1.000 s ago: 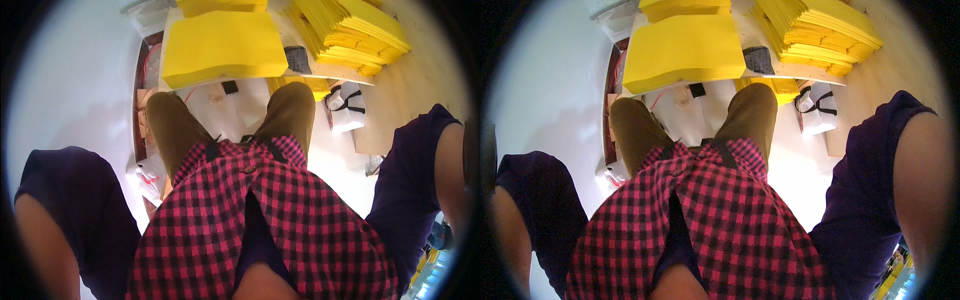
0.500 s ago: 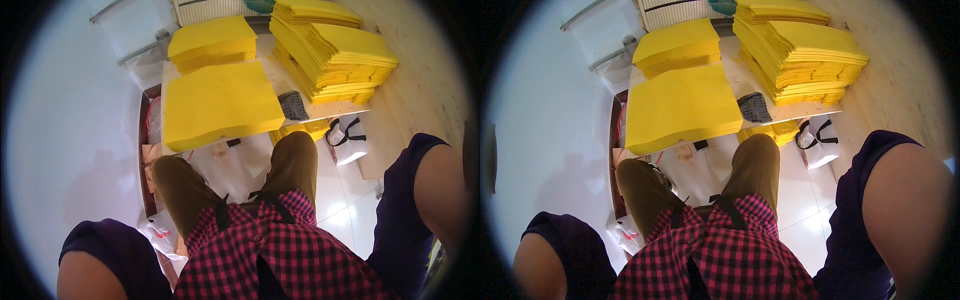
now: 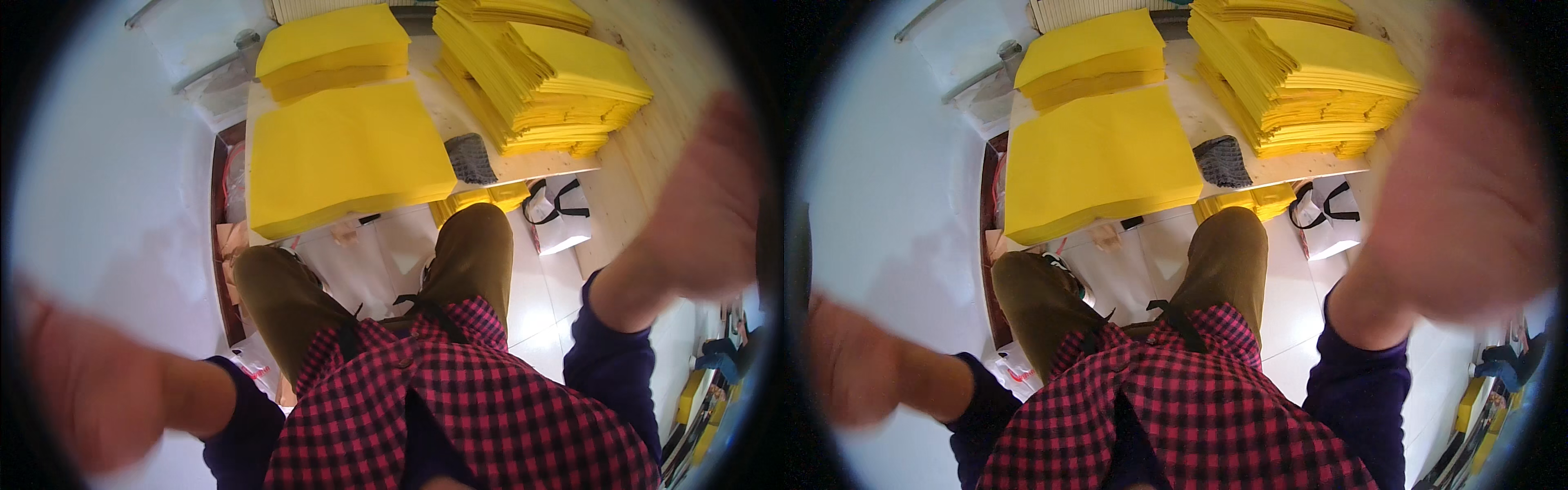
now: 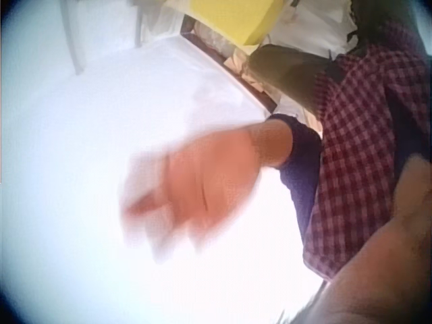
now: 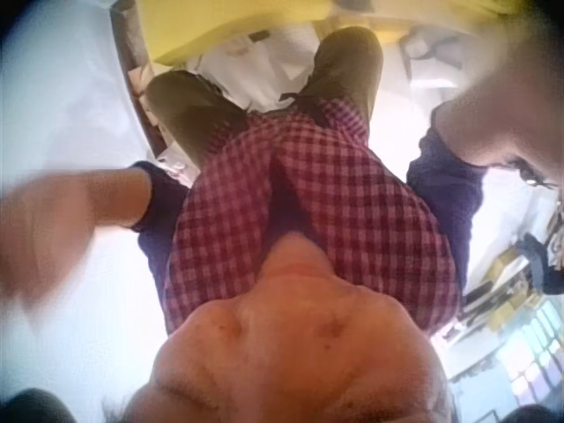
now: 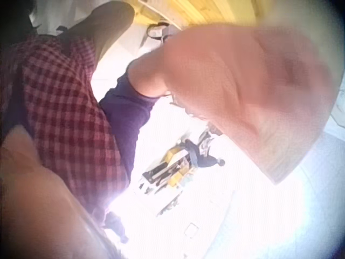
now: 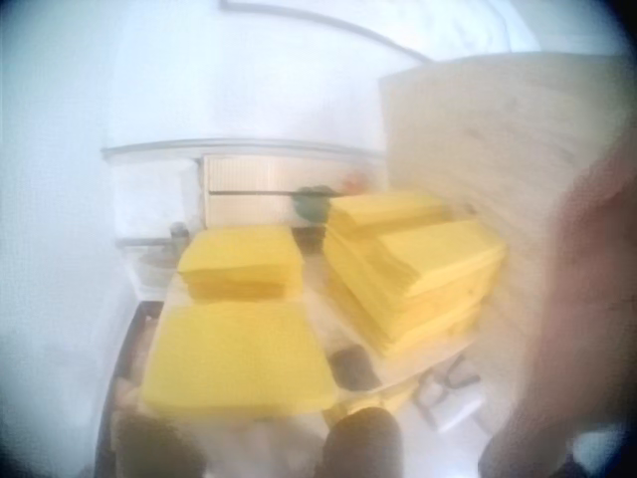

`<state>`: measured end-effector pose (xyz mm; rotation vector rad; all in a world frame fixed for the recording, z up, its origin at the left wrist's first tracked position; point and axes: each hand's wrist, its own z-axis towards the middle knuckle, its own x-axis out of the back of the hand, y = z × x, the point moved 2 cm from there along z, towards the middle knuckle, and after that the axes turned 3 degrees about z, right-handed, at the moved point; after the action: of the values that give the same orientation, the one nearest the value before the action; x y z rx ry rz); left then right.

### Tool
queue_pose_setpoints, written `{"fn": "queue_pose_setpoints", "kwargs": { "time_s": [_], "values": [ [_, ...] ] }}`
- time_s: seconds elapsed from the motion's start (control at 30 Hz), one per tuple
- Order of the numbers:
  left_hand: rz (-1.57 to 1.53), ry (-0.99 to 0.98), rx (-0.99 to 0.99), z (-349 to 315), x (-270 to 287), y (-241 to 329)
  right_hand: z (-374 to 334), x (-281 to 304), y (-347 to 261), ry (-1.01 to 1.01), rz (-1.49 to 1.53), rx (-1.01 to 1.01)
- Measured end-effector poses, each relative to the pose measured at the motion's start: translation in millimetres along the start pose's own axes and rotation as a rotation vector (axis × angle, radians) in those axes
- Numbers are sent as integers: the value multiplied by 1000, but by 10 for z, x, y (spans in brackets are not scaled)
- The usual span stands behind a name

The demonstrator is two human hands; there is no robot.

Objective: The person repeatedly folds yellow fabric sheets on a wooden table, aligning edges and stacking them into a neat pile. The person handles the fabric by hand without using tools.

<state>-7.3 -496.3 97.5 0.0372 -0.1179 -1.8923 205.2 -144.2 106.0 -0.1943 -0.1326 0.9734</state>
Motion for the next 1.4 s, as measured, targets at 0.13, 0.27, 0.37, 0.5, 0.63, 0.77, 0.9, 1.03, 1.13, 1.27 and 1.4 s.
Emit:
{"fn": "queue_pose_setpoints", "kwargs": {
  "time_s": [0.13, 0.27, 0.37, 0.5, 0.63, 0.77, 0.9, 1.03, 1.13, 1.27, 1.4],
  "values": [
    [191, -299, 521, -981, -365, -884, -884, 0, 833, -56, -159, -719],
    [177, -289, 1038, -1790, -403, -1375, -1764, -40, 1427, -87, -249, -1040],
    [251, -406, 1005, -2030, -395, -1610, -2002, -48, 1668, -253, -364, -938],
    [306, -573, 959, -2185, -473, -1860, -2047, -150, 1970, -400, -468, -852],
    [452, -763, 755, -2262, -578, -2098, -2053, -322, 2328, -627, -574, -751],
    [584, -841, 657, -2248, -675, -2409, -1975, -420, 2706, -680, -746, -775],
    [707, -914, 716, -2152, -715, -2577, -1829, -427, 2916, -685, -752, -859],
    [613, -830, 558, -2093, -660, -2384, -1837, -338, 2799, -654, -754, -799],
    [547, -864, 621, -2160, -652, -2311, -1946, -317, 2742, -737, -706, -753],
    [523, -873, 679, -2227, -741, -2454, -1965, -378, 2922, -721, -792, -671],
    [546, -852, 570, -2212, -796, -2511, -1906, -403, 3025, -712, -845, -798]
  ]
}}
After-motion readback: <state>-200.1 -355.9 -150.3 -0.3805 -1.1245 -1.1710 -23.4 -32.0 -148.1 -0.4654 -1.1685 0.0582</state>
